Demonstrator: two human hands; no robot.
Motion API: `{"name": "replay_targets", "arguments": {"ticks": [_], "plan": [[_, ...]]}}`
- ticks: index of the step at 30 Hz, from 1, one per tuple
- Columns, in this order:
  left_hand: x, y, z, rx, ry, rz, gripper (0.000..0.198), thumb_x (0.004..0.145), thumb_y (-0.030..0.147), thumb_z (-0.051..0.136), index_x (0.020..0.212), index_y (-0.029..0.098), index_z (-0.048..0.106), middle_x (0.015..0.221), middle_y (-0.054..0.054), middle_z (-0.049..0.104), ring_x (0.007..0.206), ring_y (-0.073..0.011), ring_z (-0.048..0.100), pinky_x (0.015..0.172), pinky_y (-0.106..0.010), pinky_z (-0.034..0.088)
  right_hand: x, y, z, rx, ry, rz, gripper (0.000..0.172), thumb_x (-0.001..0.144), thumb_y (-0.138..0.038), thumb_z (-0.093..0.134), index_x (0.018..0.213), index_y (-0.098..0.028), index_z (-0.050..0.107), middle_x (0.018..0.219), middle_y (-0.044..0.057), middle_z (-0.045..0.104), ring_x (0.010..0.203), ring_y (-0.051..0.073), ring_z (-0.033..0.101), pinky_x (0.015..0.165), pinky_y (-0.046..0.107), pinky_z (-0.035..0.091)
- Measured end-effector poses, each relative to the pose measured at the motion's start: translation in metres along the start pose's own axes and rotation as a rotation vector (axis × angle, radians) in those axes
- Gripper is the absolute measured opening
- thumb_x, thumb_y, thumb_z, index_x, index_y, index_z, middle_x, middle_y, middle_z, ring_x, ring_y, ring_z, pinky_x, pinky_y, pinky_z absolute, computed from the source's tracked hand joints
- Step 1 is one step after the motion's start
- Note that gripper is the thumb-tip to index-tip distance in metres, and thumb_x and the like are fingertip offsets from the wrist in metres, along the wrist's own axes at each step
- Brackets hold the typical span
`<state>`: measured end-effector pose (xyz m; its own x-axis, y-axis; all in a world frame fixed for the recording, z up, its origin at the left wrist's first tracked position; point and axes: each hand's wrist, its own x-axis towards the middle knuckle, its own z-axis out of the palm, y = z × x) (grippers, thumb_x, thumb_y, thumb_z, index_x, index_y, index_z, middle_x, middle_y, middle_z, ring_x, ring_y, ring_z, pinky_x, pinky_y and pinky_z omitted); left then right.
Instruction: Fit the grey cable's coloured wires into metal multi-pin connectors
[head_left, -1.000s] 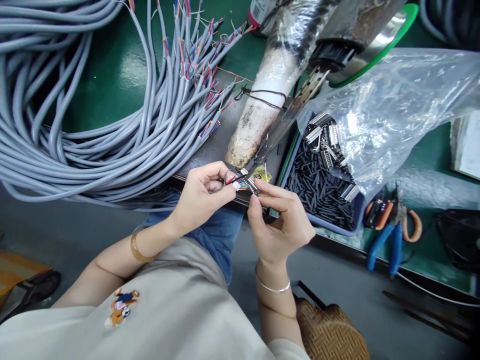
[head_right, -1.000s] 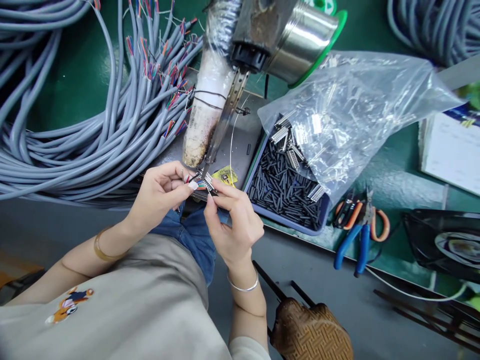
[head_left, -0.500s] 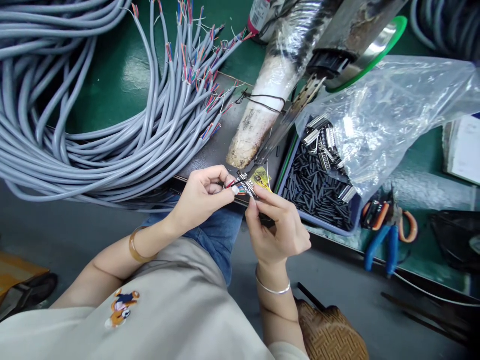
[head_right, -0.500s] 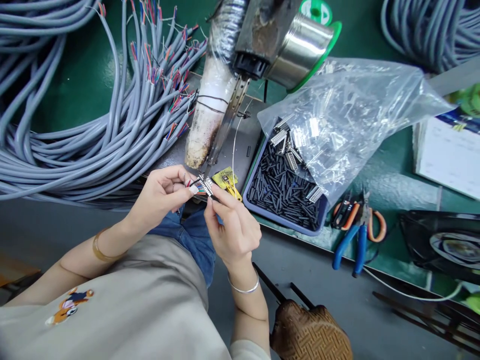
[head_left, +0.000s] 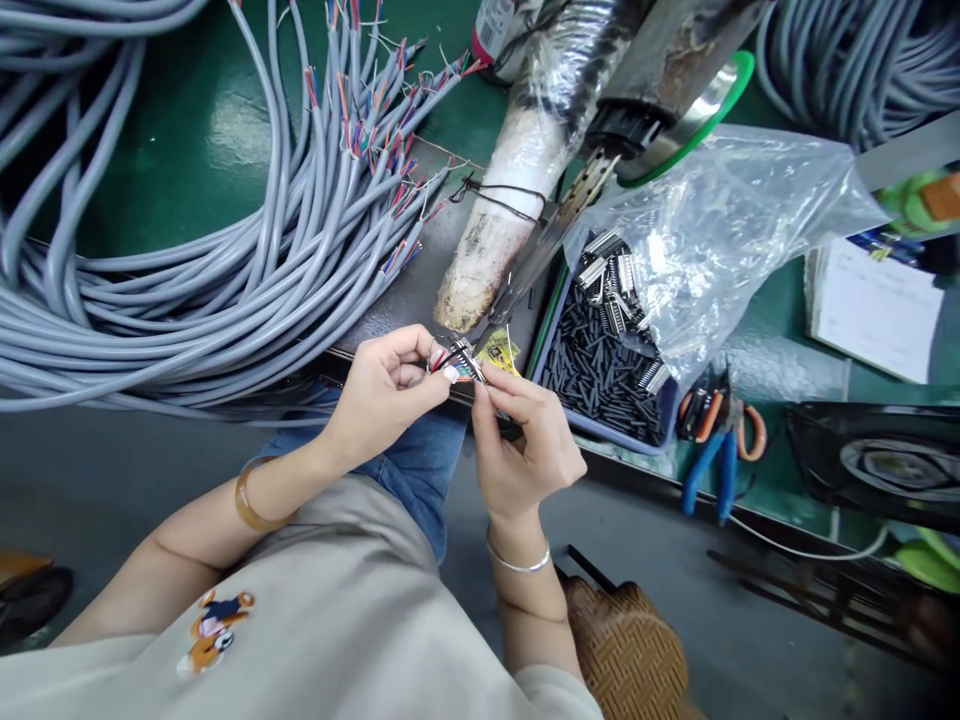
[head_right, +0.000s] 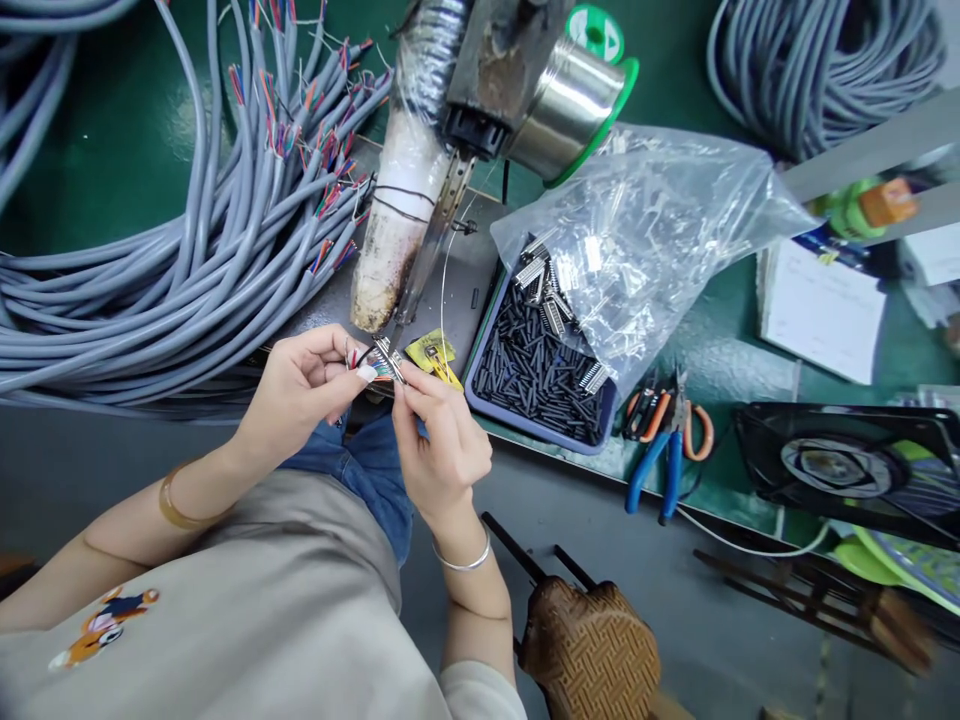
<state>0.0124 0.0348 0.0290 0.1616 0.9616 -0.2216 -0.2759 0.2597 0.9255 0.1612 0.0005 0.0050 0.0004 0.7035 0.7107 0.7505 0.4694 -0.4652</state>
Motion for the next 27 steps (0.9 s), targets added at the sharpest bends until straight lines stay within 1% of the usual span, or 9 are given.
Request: {"name": "replay_targets", "arguments": {"ticks": [3, 7, 12, 20, 23, 27], "plan": [[0.002, 0.001, 0.002, 0.001, 0.004, 0.039, 0.020, 0.072, 0.014, 0.071, 0.068, 0.017, 0.051, 0.059, 0.008, 0.050, 0.040, 0.0001, 0.036, 0.036, -0.014, 0.028, 0.002, 0.001, 0.001, 0.001, 0.003, -0.014, 0.021, 0.085, -0.005, 0.076, 0.094, -0.021, 0.065, 0.100, 0.004, 0.082, 0.089, 0.014, 0.078, 0.081, 0.026, 0.064], [0.005, 0.002, 0.003, 0.016, 0.020, 0.056, 0.020, 0.073, 0.014, 0.071, 0.069, 0.016, 0.052, 0.066, 0.006, 0.054, 0.044, 0.0003, 0.037, 0.038, -0.014, 0.029, 0.005, 0.004, 0.000, 0.052, -0.019, 0.011, 0.021, 0.084, -0.004, 0.075, 0.093, -0.020, 0.065, 0.100, 0.005, 0.081, 0.090, 0.015, 0.078, 0.083, 0.027, 0.063], [0.006, 0.002, 0.003, 0.043, 0.015, 0.080, 0.020, 0.075, 0.014, 0.069, 0.068, 0.017, 0.050, 0.061, 0.007, 0.049, 0.041, 0.0000, 0.035, 0.037, -0.015, 0.027, 0.008, 0.007, 0.001, 0.095, -0.029, 0.036, 0.021, 0.084, -0.005, 0.075, 0.093, -0.021, 0.066, 0.099, 0.003, 0.080, 0.091, 0.016, 0.077, 0.083, 0.029, 0.064], [0.006, 0.006, 0.004, 0.063, 0.012, 0.090, 0.022, 0.076, 0.017, 0.073, 0.070, 0.017, 0.052, 0.062, 0.006, 0.052, 0.043, -0.0002, 0.035, 0.039, -0.015, 0.027, 0.012, 0.006, 0.000, 0.083, -0.030, 0.047, 0.022, 0.083, -0.005, 0.078, 0.092, -0.022, 0.067, 0.103, 0.003, 0.080, 0.092, 0.016, 0.078, 0.083, 0.030, 0.065], [0.008, 0.004, 0.001, 0.046, -0.006, 0.066, 0.024, 0.074, 0.018, 0.077, 0.070, 0.017, 0.053, 0.062, 0.006, 0.053, 0.044, -0.0004, 0.036, 0.039, -0.015, 0.029, 0.010, 0.007, -0.001, 0.073, -0.023, 0.020, 0.021, 0.084, -0.006, 0.077, 0.092, -0.021, 0.066, 0.104, 0.004, 0.080, 0.091, 0.016, 0.078, 0.080, 0.029, 0.065], [0.009, 0.001, -0.002, 0.035, -0.016, -0.004, 0.025, 0.074, 0.020, 0.078, 0.070, 0.017, 0.053, 0.062, 0.006, 0.053, 0.042, -0.0004, 0.036, 0.039, -0.015, 0.029, 0.003, 0.011, -0.001, 0.017, -0.064, -0.070, 0.020, 0.085, -0.009, 0.076, 0.093, -0.022, 0.064, 0.105, 0.004, 0.081, 0.091, 0.017, 0.079, 0.081, 0.028, 0.066]]}}
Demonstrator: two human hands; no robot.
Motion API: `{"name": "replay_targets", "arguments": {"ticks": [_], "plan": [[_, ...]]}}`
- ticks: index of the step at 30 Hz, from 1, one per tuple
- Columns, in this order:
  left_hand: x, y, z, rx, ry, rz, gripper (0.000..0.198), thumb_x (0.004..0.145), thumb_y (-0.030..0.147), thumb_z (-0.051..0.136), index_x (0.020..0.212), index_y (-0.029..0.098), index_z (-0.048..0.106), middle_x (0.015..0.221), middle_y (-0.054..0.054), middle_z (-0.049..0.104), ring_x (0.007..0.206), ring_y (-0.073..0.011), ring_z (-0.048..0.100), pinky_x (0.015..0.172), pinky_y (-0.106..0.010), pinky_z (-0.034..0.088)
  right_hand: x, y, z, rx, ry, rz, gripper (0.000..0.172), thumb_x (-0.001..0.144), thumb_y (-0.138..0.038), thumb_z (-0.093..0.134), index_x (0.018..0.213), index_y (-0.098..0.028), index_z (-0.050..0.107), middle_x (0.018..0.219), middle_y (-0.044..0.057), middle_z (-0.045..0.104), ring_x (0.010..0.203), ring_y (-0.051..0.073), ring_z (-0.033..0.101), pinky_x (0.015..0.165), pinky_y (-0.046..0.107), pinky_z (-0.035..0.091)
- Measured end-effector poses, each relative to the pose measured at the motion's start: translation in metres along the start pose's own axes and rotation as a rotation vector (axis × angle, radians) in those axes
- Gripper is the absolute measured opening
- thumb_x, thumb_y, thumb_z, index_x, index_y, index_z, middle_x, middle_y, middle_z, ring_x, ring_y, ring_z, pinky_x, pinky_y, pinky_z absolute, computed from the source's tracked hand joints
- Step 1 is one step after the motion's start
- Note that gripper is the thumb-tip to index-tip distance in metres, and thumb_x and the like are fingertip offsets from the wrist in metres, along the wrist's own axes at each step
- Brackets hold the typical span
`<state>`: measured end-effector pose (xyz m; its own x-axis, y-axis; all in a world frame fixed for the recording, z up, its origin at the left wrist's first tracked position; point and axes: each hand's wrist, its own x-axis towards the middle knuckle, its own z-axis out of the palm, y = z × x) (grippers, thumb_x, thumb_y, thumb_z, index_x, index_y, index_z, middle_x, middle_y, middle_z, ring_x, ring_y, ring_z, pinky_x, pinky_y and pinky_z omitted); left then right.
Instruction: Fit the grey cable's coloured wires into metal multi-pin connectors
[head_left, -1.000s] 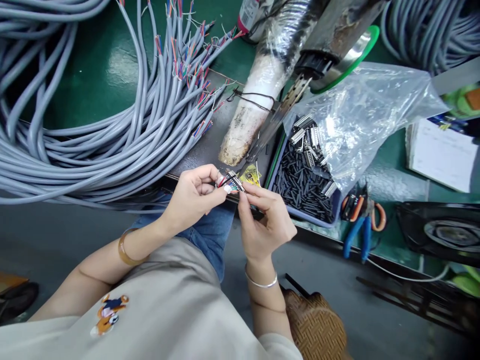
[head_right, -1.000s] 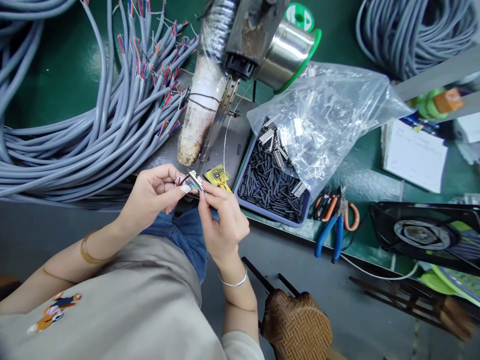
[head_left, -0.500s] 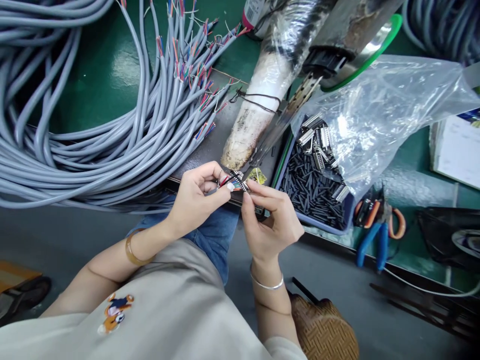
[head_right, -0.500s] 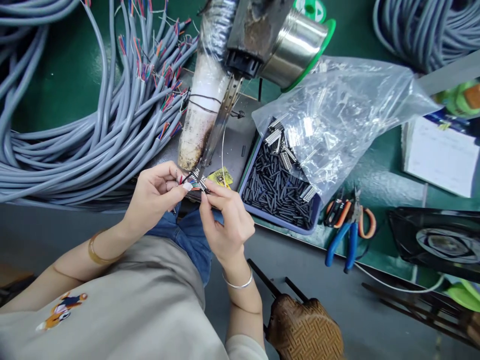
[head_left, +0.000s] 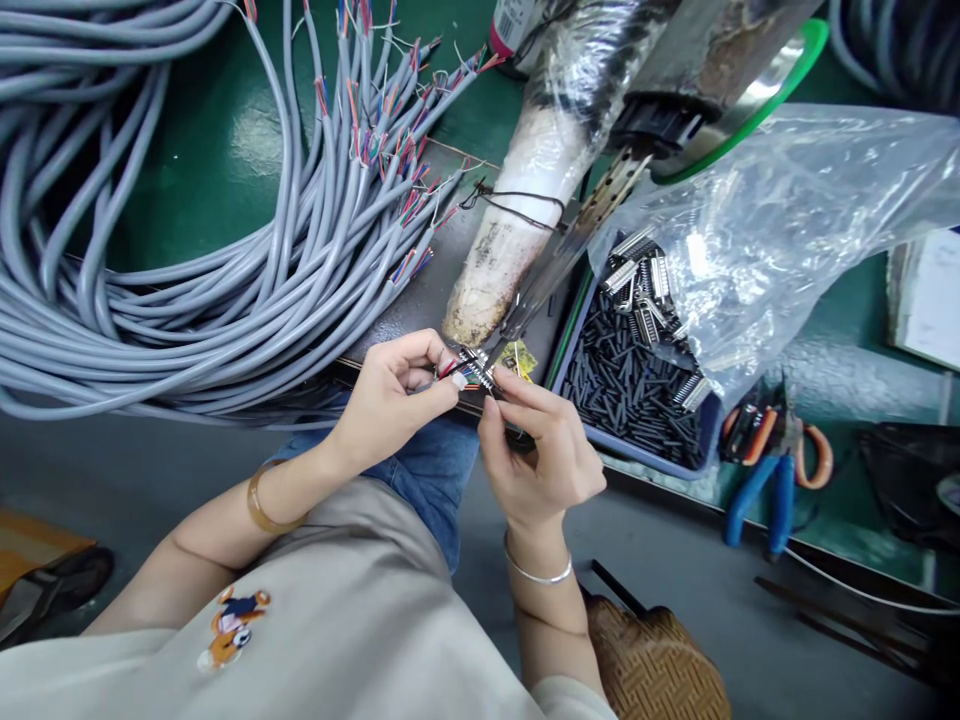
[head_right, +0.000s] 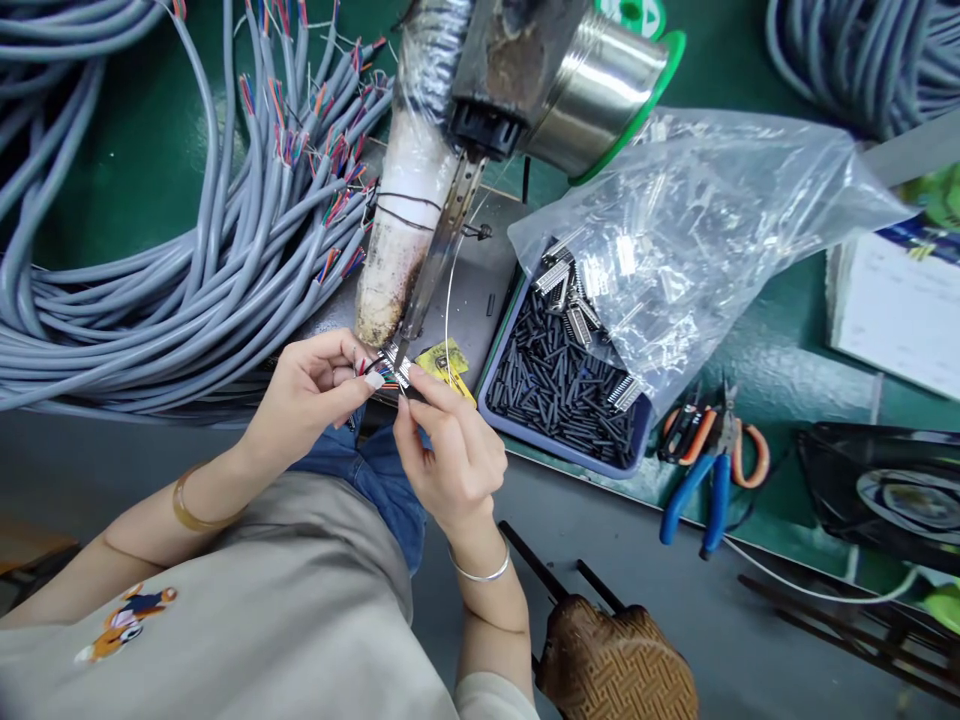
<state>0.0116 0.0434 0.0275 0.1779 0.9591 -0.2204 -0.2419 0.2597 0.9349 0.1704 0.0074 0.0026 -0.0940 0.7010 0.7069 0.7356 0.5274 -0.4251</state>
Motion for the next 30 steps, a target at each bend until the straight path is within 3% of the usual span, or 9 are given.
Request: {"name": "replay_targets", "arguments": {"ticks": [3, 8, 15, 22, 30], "plan": [[-0.002, 0.001, -0.001, -0.004, -0.009, -0.030, 0.025, 0.074, 0.021, 0.079, 0.070, 0.016, 0.054, 0.063, 0.006, 0.055, 0.042, -0.0005, 0.038, 0.038, -0.016, 0.029, -0.002, 0.001, 0.000, 0.008, 0.035, 0.025, 0.022, 0.084, -0.007, 0.077, 0.094, -0.023, 0.065, 0.104, 0.003, 0.081, 0.090, 0.016, 0.080, 0.080, 0.027, 0.066], [-0.004, 0.003, 0.000, -0.046, -0.025, -0.055, 0.031, 0.068, 0.021, 0.086, 0.070, 0.016, 0.055, 0.059, 0.007, 0.054, 0.043, -0.0015, 0.040, 0.039, -0.016, 0.031, 0.002, -0.004, 0.001, 0.223, 0.021, 0.270, 0.018, 0.086, -0.007, 0.074, 0.091, -0.022, 0.066, 0.096, 0.000, 0.080, 0.087, 0.015, 0.078, 0.076, 0.028, 0.066], [-0.005, 0.002, 0.005, -0.013, 0.036, 0.044, 0.023, 0.072, 0.015, 0.075, 0.069, 0.016, 0.052, 0.061, 0.006, 0.052, 0.045, -0.0011, 0.038, 0.041, -0.015, 0.030, 0.003, -0.007, 0.002, -0.006, 0.059, 0.071, 0.021, 0.085, -0.007, 0.076, 0.095, -0.023, 0.067, 0.101, 0.001, 0.082, 0.087, 0.014, 0.079, 0.079, 0.026, 0.064], [-0.004, 0.003, 0.007, 0.031, 0.066, 0.054, 0.022, 0.074, 0.016, 0.073, 0.069, 0.016, 0.052, 0.063, 0.006, 0.050, 0.049, -0.0017, 0.036, 0.044, -0.015, 0.030, 0.004, -0.001, 0.003, 0.038, 0.018, 0.089, 0.015, 0.089, -0.011, 0.074, 0.096, -0.023, 0.066, 0.099, 0.003, 0.081, 0.089, 0.018, 0.079, 0.079, 0.032, 0.065], [-0.004, 0.003, 0.006, 0.073, 0.110, 0.083, 0.024, 0.075, 0.022, 0.078, 0.070, 0.016, 0.055, 0.065, 0.004, 0.052, 0.053, -0.0039, 0.041, 0.048, -0.017, 0.034, 0.009, -0.003, 0.005, 0.060, 0.063, 0.087, 0.021, 0.084, -0.009, 0.079, 0.095, -0.024, 0.069, 0.103, 0.002, 0.081, 0.088, 0.016, 0.078, 0.079, 0.029, 0.066]]}}
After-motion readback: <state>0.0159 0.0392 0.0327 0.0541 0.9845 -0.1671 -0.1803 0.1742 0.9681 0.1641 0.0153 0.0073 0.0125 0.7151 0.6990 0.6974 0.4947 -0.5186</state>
